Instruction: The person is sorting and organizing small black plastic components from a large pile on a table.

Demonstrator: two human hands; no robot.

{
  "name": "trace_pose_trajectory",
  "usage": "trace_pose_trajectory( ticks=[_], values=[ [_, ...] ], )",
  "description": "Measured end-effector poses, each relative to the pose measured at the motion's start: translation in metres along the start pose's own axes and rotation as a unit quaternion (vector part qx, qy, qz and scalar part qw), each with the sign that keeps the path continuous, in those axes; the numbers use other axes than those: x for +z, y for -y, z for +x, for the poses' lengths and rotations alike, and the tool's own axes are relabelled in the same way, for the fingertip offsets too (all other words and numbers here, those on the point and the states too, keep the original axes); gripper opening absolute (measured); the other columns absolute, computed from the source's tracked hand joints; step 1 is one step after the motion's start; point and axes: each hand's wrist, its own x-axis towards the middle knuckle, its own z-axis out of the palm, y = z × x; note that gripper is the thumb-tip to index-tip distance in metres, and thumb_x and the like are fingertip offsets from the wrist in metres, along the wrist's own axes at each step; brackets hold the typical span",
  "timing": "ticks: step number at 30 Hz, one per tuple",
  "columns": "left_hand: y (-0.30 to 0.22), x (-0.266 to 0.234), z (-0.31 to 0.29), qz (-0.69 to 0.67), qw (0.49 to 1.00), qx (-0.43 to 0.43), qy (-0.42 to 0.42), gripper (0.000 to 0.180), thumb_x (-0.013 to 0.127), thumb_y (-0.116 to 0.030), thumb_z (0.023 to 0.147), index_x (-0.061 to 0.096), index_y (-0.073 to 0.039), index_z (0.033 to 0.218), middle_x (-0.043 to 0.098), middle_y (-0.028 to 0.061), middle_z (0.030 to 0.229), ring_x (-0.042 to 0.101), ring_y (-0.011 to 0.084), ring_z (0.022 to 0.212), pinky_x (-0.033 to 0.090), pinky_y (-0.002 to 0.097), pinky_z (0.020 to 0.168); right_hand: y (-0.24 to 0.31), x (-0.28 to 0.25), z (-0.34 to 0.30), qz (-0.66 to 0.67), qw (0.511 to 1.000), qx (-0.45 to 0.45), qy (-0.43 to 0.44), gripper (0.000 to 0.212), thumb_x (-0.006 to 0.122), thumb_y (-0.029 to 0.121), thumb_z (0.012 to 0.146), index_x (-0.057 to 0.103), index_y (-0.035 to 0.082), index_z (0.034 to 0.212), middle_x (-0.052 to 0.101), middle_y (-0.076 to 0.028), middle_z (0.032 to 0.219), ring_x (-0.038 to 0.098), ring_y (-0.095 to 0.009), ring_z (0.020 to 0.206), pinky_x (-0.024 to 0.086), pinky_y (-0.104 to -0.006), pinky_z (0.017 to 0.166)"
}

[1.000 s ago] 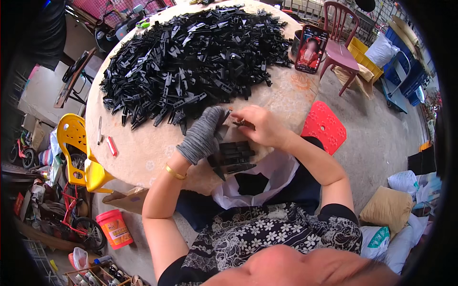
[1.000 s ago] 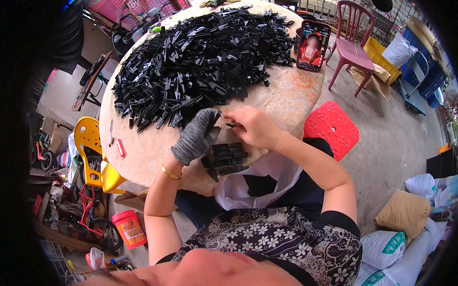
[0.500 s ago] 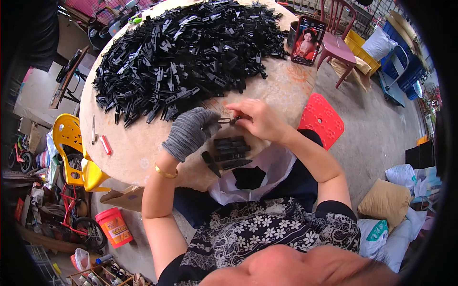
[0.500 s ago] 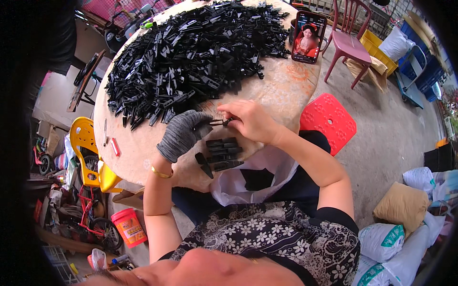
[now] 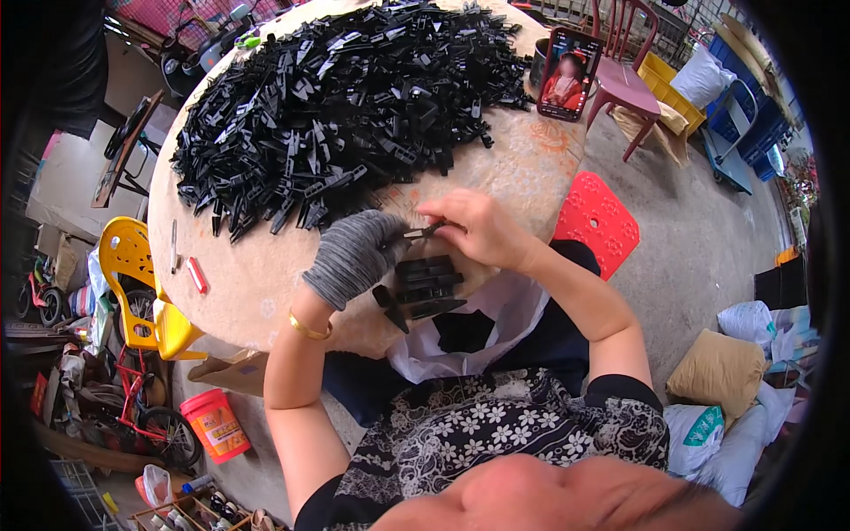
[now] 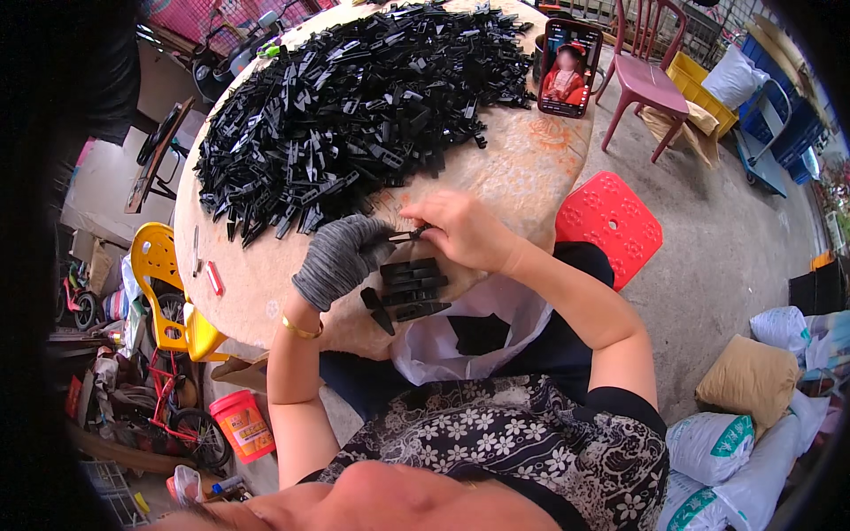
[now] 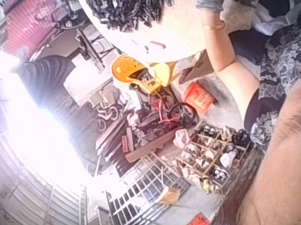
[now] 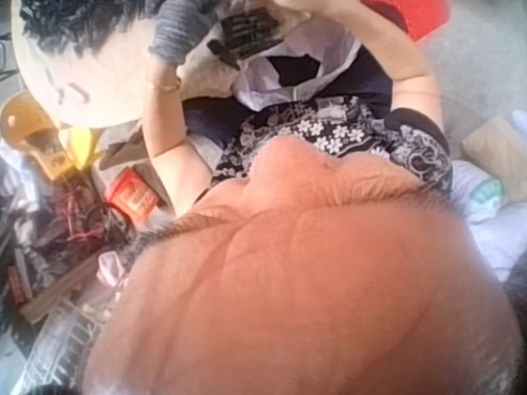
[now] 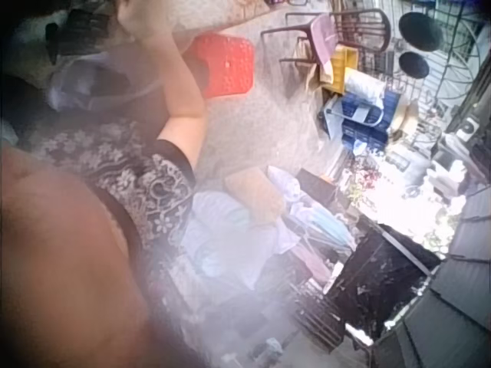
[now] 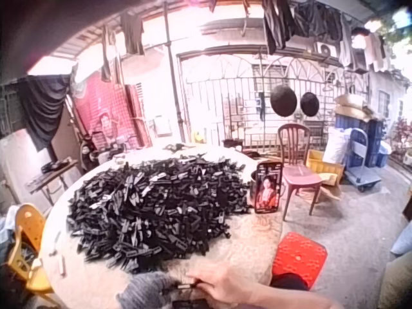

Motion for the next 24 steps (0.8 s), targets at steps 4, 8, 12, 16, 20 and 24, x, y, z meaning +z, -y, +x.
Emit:
trace_pose_trajectory(
  ticks=[4, 8, 12, 16, 20, 24],
  values=[
    [-0.003, 0.000, 0.005, 0.042, 0.999, 0.020, -0.009, 0.010, 0.064, -0.019, 0.076, 0.068, -0.011, 0.081, 0.062, 0.0119, 0.072, 0.061, 0.0327, 0.068, 0.049, 0.0421, 0.061, 0.003, 0.003, 0.000, 0.008, 0.999, 0.010, -0.039, 0.034, 0.070, -0.001, 0.071, 0.063, 0.002, 0.104, 0.064, -0.012, 0.090, 0.062, -0.028, 0.089, 0.050, -0.0353, 0.077],
    [-0.015, -0.009, 0.024, 0.148, 0.984, 0.000, 0.100, 0.011, 0.061, -0.020, 0.075, 0.064, -0.010, 0.076, 0.063, 0.0130, 0.072, 0.062, 0.0342, 0.069, 0.049, 0.0436, 0.062, 0.001, 0.000, -0.002, -0.087, 0.995, 0.032, -0.046, 0.024, 0.072, 0.006, 0.071, 0.066, 0.004, 0.094, 0.063, -0.011, 0.086, 0.061, -0.029, 0.085, 0.048, -0.0369, 0.074],
    [-0.028, -0.007, 0.042, 0.181, 0.968, -0.001, 0.175, 0.017, 0.062, -0.023, 0.078, 0.063, -0.006, 0.081, 0.065, 0.0156, 0.075, 0.064, 0.0343, 0.074, 0.051, 0.0442, 0.066, -0.008, 0.002, -0.005, -0.139, 0.989, -0.029, -0.044, 0.015, 0.073, 0.013, 0.072, 0.066, 0.006, 0.084, 0.061, -0.008, 0.082, 0.059, -0.029, 0.079, 0.046, -0.0385, 0.072],
    [-0.019, -0.003, 0.051, 0.150, 0.970, 0.002, 0.193, 0.025, 0.068, -0.025, 0.078, 0.061, -0.003, 0.085, 0.064, 0.0177, 0.077, 0.063, 0.0362, 0.077, 0.050, 0.0441, 0.068, -0.004, 0.003, -0.002, -0.092, 0.992, -0.066, -0.063, 0.012, 0.071, 0.013, 0.073, 0.065, 0.007, 0.081, 0.060, -0.007, 0.079, 0.059, -0.028, 0.078, 0.045, -0.0384, 0.073],
    [-0.017, 0.000, 0.054, 0.130, 0.973, 0.013, 0.189, 0.026, 0.073, -0.023, 0.075, 0.061, -0.002, 0.086, 0.064, 0.0189, 0.079, 0.063, 0.0372, 0.078, 0.050, 0.0428, 0.068, -0.001, 0.003, -0.003, -0.127, 0.989, -0.057, -0.058, 0.012, 0.070, 0.012, 0.072, 0.064, 0.007, 0.081, 0.059, -0.006, 0.078, 0.059, -0.028, 0.077, 0.045, -0.0380, 0.072],
    [-0.021, -0.004, 0.062, 0.113, 0.970, 0.009, 0.215, 0.027, 0.074, -0.023, 0.074, 0.062, -0.003, 0.086, 0.065, 0.0181, 0.078, 0.063, 0.0371, 0.076, 0.051, 0.0421, 0.067, -0.005, -0.002, -0.008, -0.150, 0.988, -0.013, -0.030, 0.013, 0.070, 0.013, 0.071, 0.065, 0.007, 0.081, 0.058, -0.007, 0.078, 0.058, -0.028, 0.077, 0.045, -0.0383, 0.072]
  ],
)
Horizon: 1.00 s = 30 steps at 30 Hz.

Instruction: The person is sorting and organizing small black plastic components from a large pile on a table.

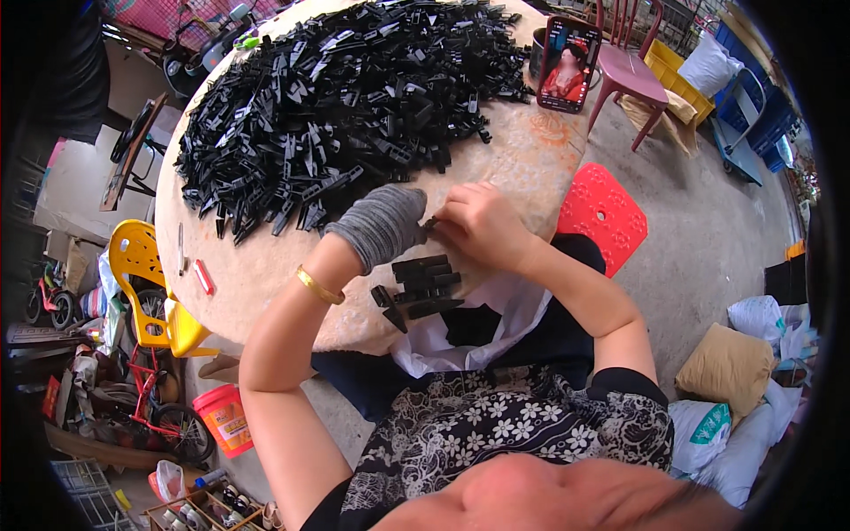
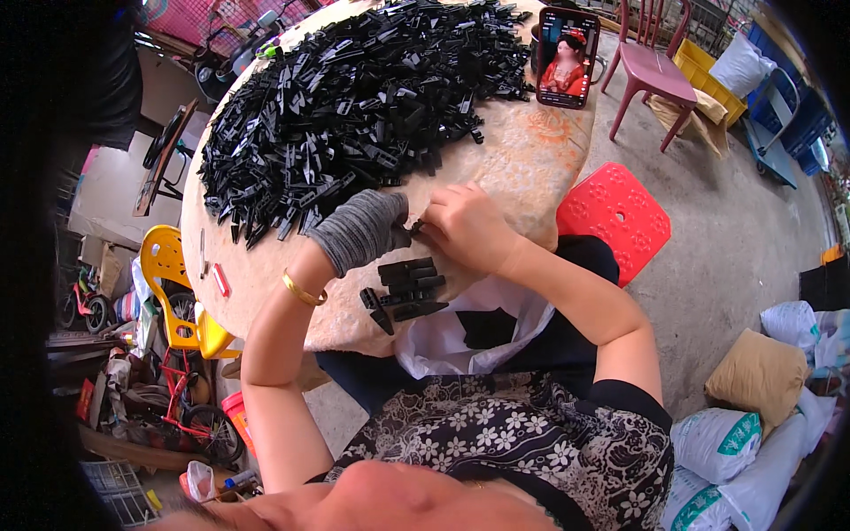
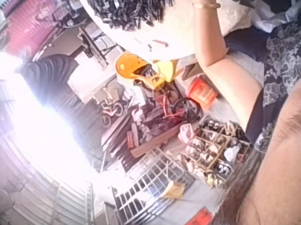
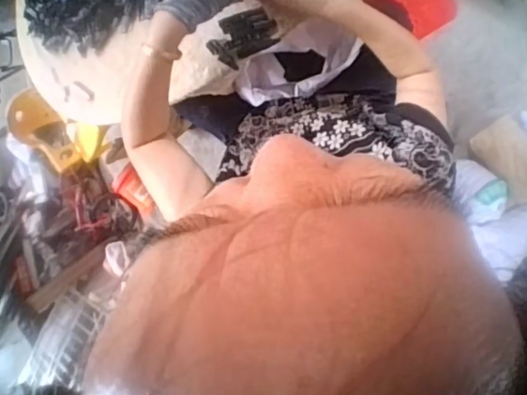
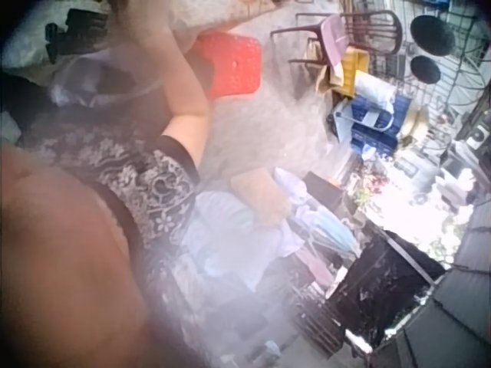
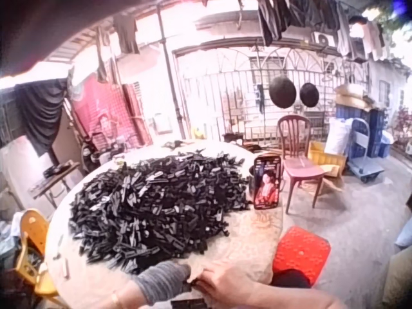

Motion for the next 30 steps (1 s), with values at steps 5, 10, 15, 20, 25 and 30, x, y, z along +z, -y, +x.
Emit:
trace_pose_trajectory(
  ticks=[5, 10, 15, 20, 25, 30],
  values=[
    [0.019, 0.018, -0.002, -0.058, 0.998, 0.026, -0.025, 0.025, 0.075, -0.020, 0.074, 0.061, -0.002, 0.086, 0.065, 0.0173, 0.078, 0.064, 0.0365, 0.074, 0.051, 0.0408, 0.065, 0.010, 0.006, 0.007, 0.016, 0.999, -0.039, -0.013, 0.012, 0.069, 0.012, 0.073, 0.065, 0.008, 0.083, 0.058, -0.008, 0.081, 0.057, -0.029, 0.077, 0.045, -0.0386, 0.071],
    [0.016, 0.028, -0.014, -0.099, 0.992, -0.017, -0.072, 0.031, 0.076, -0.016, 0.073, 0.062, -0.004, 0.099, 0.066, 0.0173, 0.080, 0.065, 0.0344, 0.077, 0.052, 0.0389, 0.068, 0.000, 0.004, 0.006, 0.147, 0.989, -0.011, -0.006, 0.014, 0.066, 0.003, 0.075, 0.066, 0.002, 0.089, 0.063, -0.010, 0.091, 0.061, -0.028, 0.084, 0.048, -0.0358, 0.074],
    [0.010, 0.041, -0.036, -0.299, 0.943, -0.053, -0.133, 0.067, 0.075, -0.010, 0.076, 0.044, -0.011, 0.135, 0.066, 0.0086, 0.086, 0.064, 0.0195, 0.079, 0.051, 0.0322, 0.074, -0.004, 0.005, 0.012, 0.268, 0.961, 0.047, 0.047, 0.018, 0.062, -0.005, 0.075, 0.066, -0.003, 0.092, 0.066, -0.011, 0.092, 0.064, -0.025, 0.087, 0.050, -0.0298, 0.075],
    [0.015, 0.051, -0.044, -0.307, 0.940, 0.068, -0.135, 0.076, 0.065, -0.012, 0.081, 0.027, -0.007, 0.146, 0.062, 0.0144, 0.107, 0.062, 0.0220, 0.090, 0.050, 0.0341, 0.082, 0.010, -0.002, 0.017, 0.362, 0.915, 0.142, 0.105, 0.016, 0.065, 0.001, 0.075, 0.067, 0.002, 0.091, 0.066, -0.012, 0.087, 0.063, -0.026, 0.083, 0.049, -0.0327, 0.074],
    [0.009, 0.032, -0.049, -0.117, 0.971, 0.000, -0.208, 0.049, 0.067, -0.024, 0.081, 0.053, -0.008, 0.125, 0.062, 0.0151, 0.091, 0.062, 0.0307, 0.078, 0.050, 0.0345, 0.072, 0.010, -0.008, 0.021, 0.202, 0.967, 0.000, 0.159, 0.013, 0.068, 0.009, 0.075, 0.068, 0.004, 0.088, 0.066, -0.011, 0.084, 0.062, -0.027, 0.082, 0.048, -0.0350, 0.074],
    [0.055, 0.030, -0.056, -0.061, 0.943, -0.041, -0.324, 0.020, 0.066, -0.011, 0.077, 0.068, -0.012, 0.097, 0.059, 0.0107, 0.084, 0.060, 0.0299, 0.076, 0.050, 0.0384, 0.066, 0.003, -0.007, 0.030, 0.190, 0.968, -0.013, 0.165, 0.012, 0.065, 0.010, 0.079, 0.068, 0.005, 0.089, 0.065, -0.011, 0.081, 0.062, -0.027, 0.080, 0.049, -0.0365, 0.070]
  ],
)
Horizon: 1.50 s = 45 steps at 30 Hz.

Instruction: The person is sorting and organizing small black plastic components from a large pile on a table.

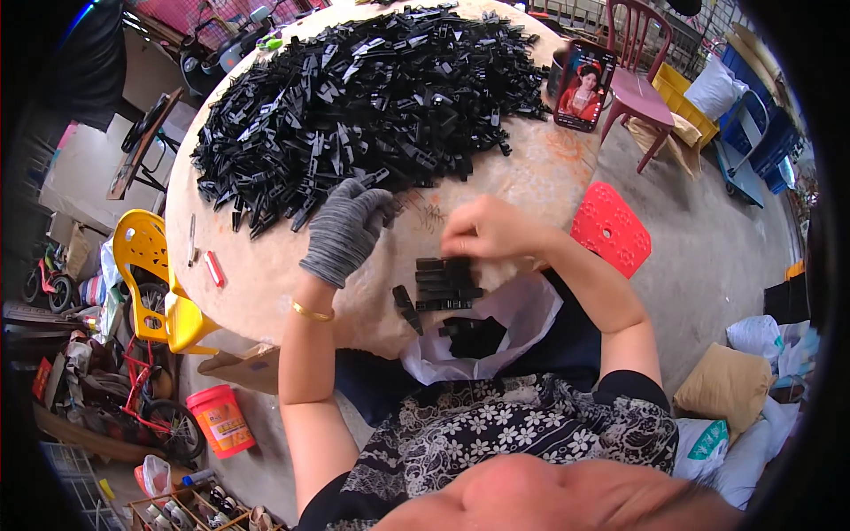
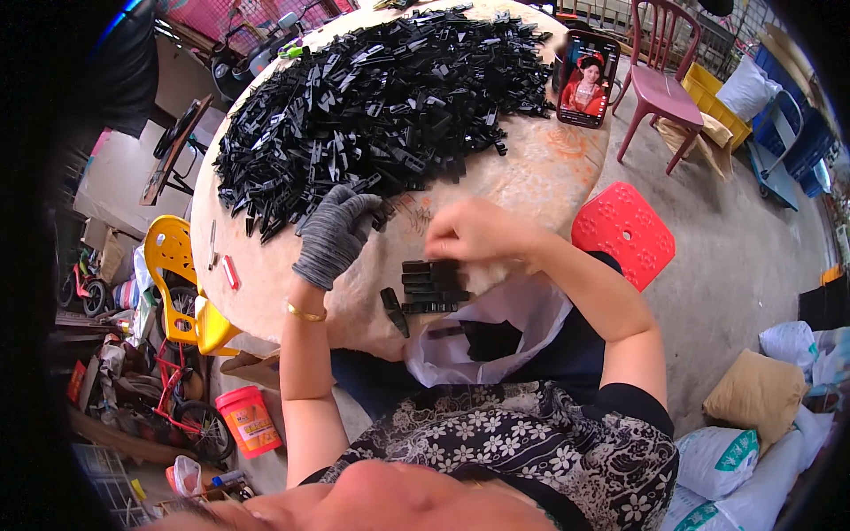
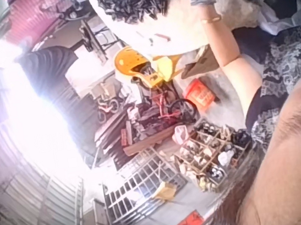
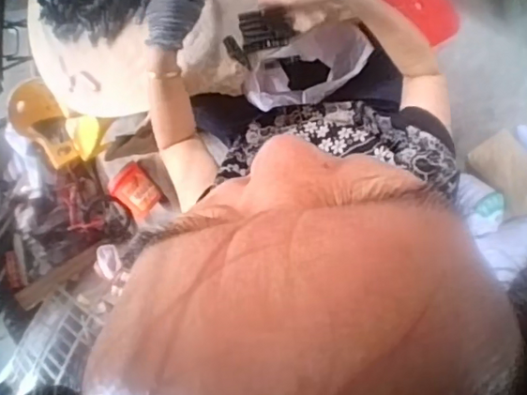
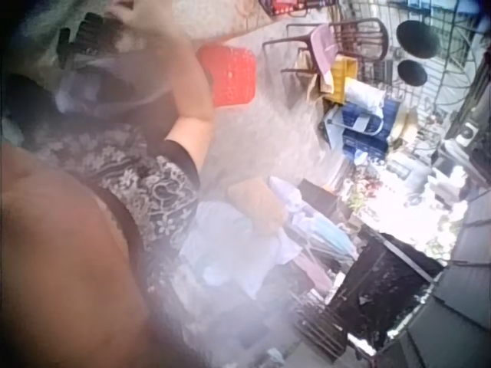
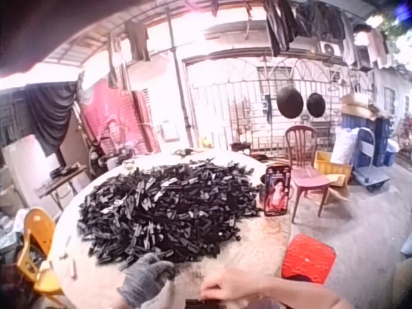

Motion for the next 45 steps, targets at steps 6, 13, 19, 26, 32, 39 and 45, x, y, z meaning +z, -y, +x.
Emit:
trace_pose_trajectory(
  ticks=[6, 13, 19, 26, 32, 39, 45],
  values=[
    [-0.005, 0.006, -0.004, 0.135, 0.985, -0.029, 0.108, 0.032, 0.069, -0.010, 0.070, 0.067, -0.015, 0.101, 0.057, 0.0108, 0.099, 0.056, 0.0306, 0.094, 0.048, 0.0395, 0.077, -0.019, 0.022, 0.039, -0.357, 0.926, 0.005, -0.121, 0.008, 0.059, 0.009, 0.077, 0.058, 0.005, 0.083, 0.058, -0.010, 0.082, 0.061, -0.027, 0.076, 0.050, -0.0355, 0.066],
    [-0.004, 0.013, -0.006, 0.161, 0.983, 0.017, 0.091, 0.030, 0.067, -0.006, 0.068, 0.067, -0.011, 0.097, 0.058, 0.0100, 0.100, 0.056, 0.0313, 0.092, 0.047, 0.0405, 0.077, -0.023, 0.023, 0.035, -0.326, 0.941, 0.023, -0.091, 0.009, 0.058, 0.011, 0.081, 0.058, 0.005, 0.087, 0.059, -0.012, 0.081, 0.060, -0.030, 0.079, 0.050, -0.0392, 0.067],
    [-0.019, -0.005, -0.006, 0.076, 0.985, 0.031, 0.150, 0.019, 0.070, -0.015, 0.070, 0.068, -0.012, 0.089, 0.061, 0.0069, 0.097, 0.058, 0.0277, 0.088, 0.044, 0.0401, 0.075, 0.000, 0.008, -0.002, -0.171, 0.980, 0.081, -0.059, 0.019, 0.053, 0.011, 0.081, 0.059, 0.002, 0.097, 0.064, -0.018, 0.089, 0.062, -0.034, 0.085, 0.049, -0.0440, 0.074],
    [-0.026, -0.006, -0.006, 0.129, 0.981, -0.108, 0.101, 0.036, 0.079, -0.038, 0.066, 0.063, -0.010, 0.082, 0.061, 0.0104, 0.087, 0.059, 0.0288, 0.082, 0.047, 0.0398, 0.074, -0.005, -0.003, -0.014, -0.076, 0.995, 0.059, -0.026, 0.019, 0.060, 0.012, 0.082, 0.063, 0.004, 0.099, 0.065, -0.015, 0.089, 0.063, -0.033, 0.082, 0.050, -0.0394, 0.073],
    [-0.018, 0.006, -0.010, 0.130, 0.972, -0.149, 0.125, 0.027, 0.070, -0.029, 0.078, 0.063, -0.006, 0.089, 0.064, 0.0148, 0.090, 0.062, 0.0328, 0.081, 0.049, 0.0427, 0.071, -0.006, -0.005, -0.011, -0.092, 0.994, 0.050, -0.022, 0.018, 0.066, 0.015, 0.079, 0.064, 0.006, 0.094, 0.062, -0.011, 0.090, 0.062, -0.031, 0.082, 0.050, -0.0383, 0.072],
    [-0.012, 0.019, -0.012, -0.093, 0.996, 0.011, 0.009, 0.016, 0.060, -0.012, 0.084, 0.061, -0.002, 0.097, 0.063, 0.0182, 0.089, 0.061, 0.0351, 0.081, 0.049, 0.0418, 0.071, -0.009, 0.013, -0.016, -0.102, 0.986, -0.032, -0.124, 0.014, 0.066, 0.008, 0.079, 0.064, 0.005, 0.093, 0.061, -0.008, 0.090, 0.061, -0.026, 0.074, 0.050, -0.0334, 0.066],
    [-0.038, 0.019, -0.015, -0.094, 0.991, -0.029, 0.093, 0.020, 0.066, -0.007, 0.082, 0.059, -0.001, 0.100, 0.063, 0.0161, 0.088, 0.063, 0.0293, 0.080, 0.051, 0.0347, 0.071, -0.008, 0.008, -0.023, -0.018, 0.994, 0.035, -0.102, 0.017, 0.063, 0.007, 0.077, 0.064, 0.004, 0.093, 0.061, -0.008, 0.084, 0.059, -0.019, 0.063, 0.048, -0.0300, 0.059]
  ],
)
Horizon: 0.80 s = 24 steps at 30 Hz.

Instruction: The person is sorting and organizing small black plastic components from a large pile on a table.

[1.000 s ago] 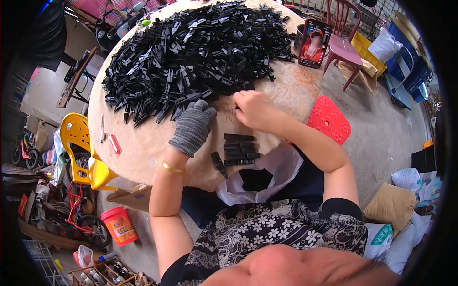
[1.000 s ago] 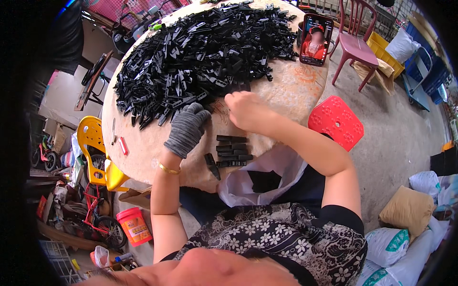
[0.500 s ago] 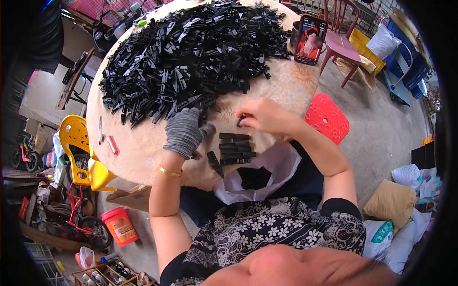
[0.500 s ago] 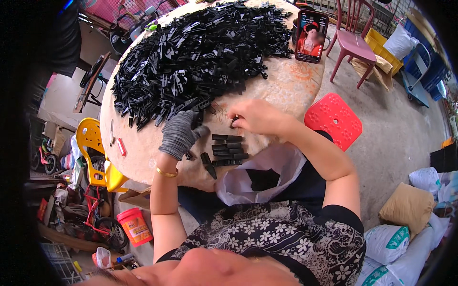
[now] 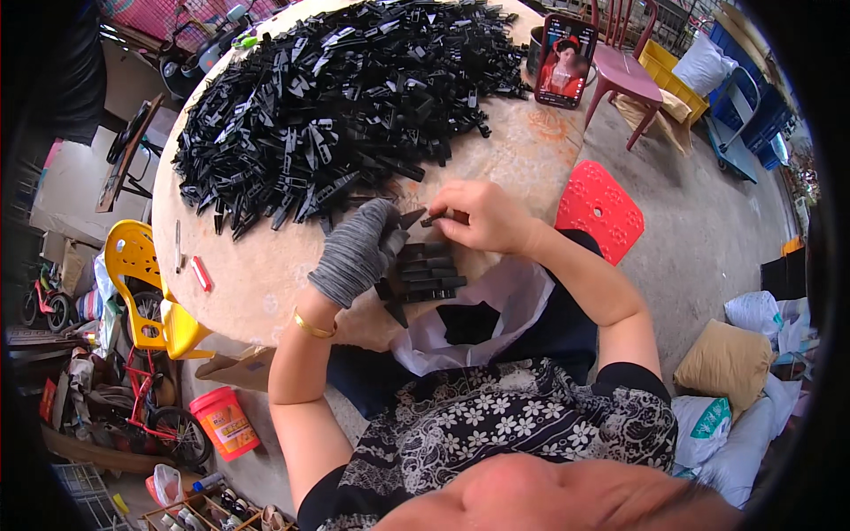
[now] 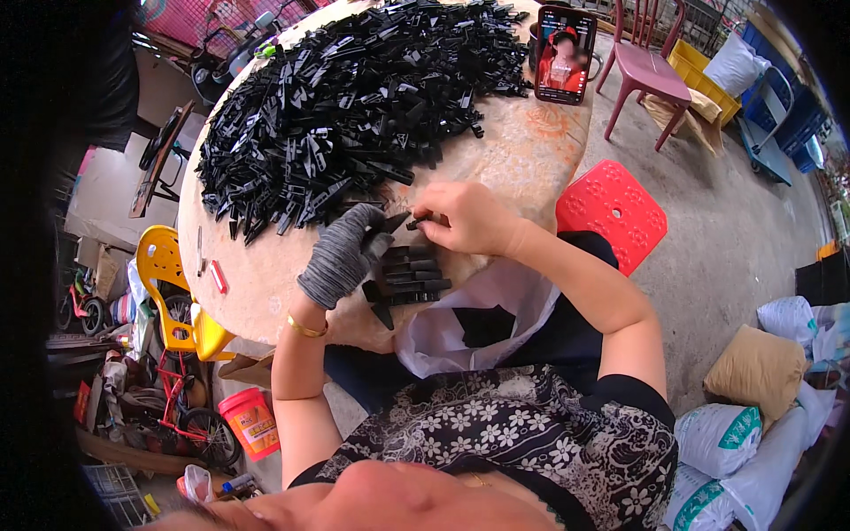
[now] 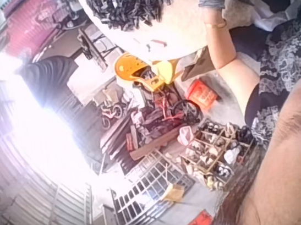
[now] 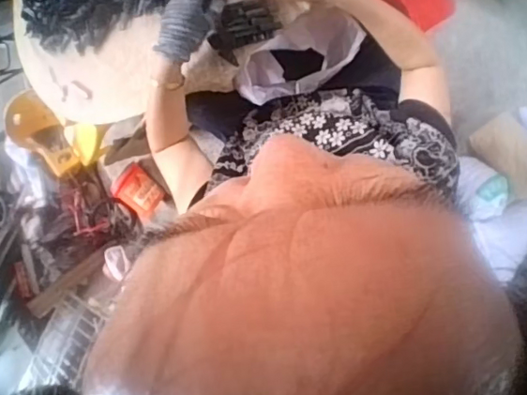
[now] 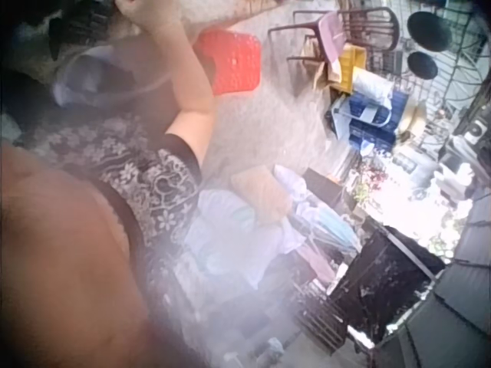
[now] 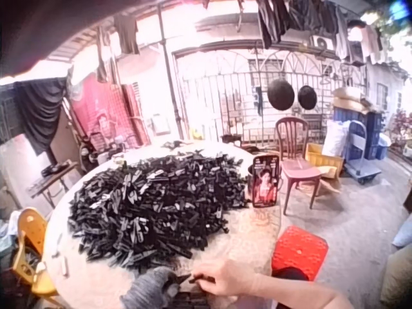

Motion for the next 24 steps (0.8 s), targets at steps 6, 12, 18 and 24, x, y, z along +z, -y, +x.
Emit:
trace_pose_trajectory(
  ticks=[6, 12, 18, 24],
  values=[
    [0.005, 0.004, 0.000, 0.007, 1.000, -0.009, -0.025, 0.020, 0.064, -0.013, 0.084, 0.059, -0.003, 0.102, 0.064, 0.0155, 0.089, 0.063, 0.0312, 0.084, 0.050, 0.0386, 0.074, -0.002, 0.002, 0.001, -0.004, 1.000, -0.017, -0.009, 0.015, 0.064, 0.007, 0.077, 0.064, 0.004, 0.092, 0.060, -0.009, 0.081, 0.059, -0.020, 0.063, 0.048, -0.0313, 0.059],
    [0.005, -0.002, 0.000, 0.057, 0.998, 0.012, 0.008, 0.019, 0.063, -0.008, 0.084, 0.062, -0.001, 0.102, 0.065, 0.0171, 0.092, 0.064, 0.0334, 0.084, 0.051, 0.0385, 0.074, 0.001, 0.003, 0.001, -0.065, 0.996, -0.048, -0.030, 0.014, 0.066, 0.008, 0.077, 0.064, 0.005, 0.091, 0.059, -0.010, 0.082, 0.060, -0.027, 0.070, 0.049, -0.0359, 0.063],
    [0.004, -0.003, 0.001, 0.008, 1.000, 0.005, 0.007, 0.017, 0.065, -0.013, 0.081, 0.064, -0.005, 0.096, 0.065, 0.0156, 0.086, 0.063, 0.0337, 0.081, 0.050, 0.0404, 0.073, -0.001, 0.004, 0.000, -0.059, 0.997, -0.044, -0.023, 0.015, 0.067, 0.006, 0.075, 0.064, 0.005, 0.090, 0.060, -0.011, 0.083, 0.060, -0.031, 0.076, 0.049, -0.0374, 0.067],
    [0.001, -0.004, 0.001, -0.001, 1.000, 0.013, 0.007, 0.015, 0.066, -0.013, 0.080, 0.066, -0.005, 0.093, 0.065, 0.0153, 0.084, 0.062, 0.0335, 0.079, 0.050, 0.0402, 0.072, 0.000, 0.004, 0.000, -0.059, 0.997, -0.047, -0.018, 0.015, 0.067, 0.006, 0.075, 0.065, 0.005, 0.090, 0.060, -0.010, 0.084, 0.060, -0.031, 0.078, 0.049, -0.0372, 0.068]
  ],
)
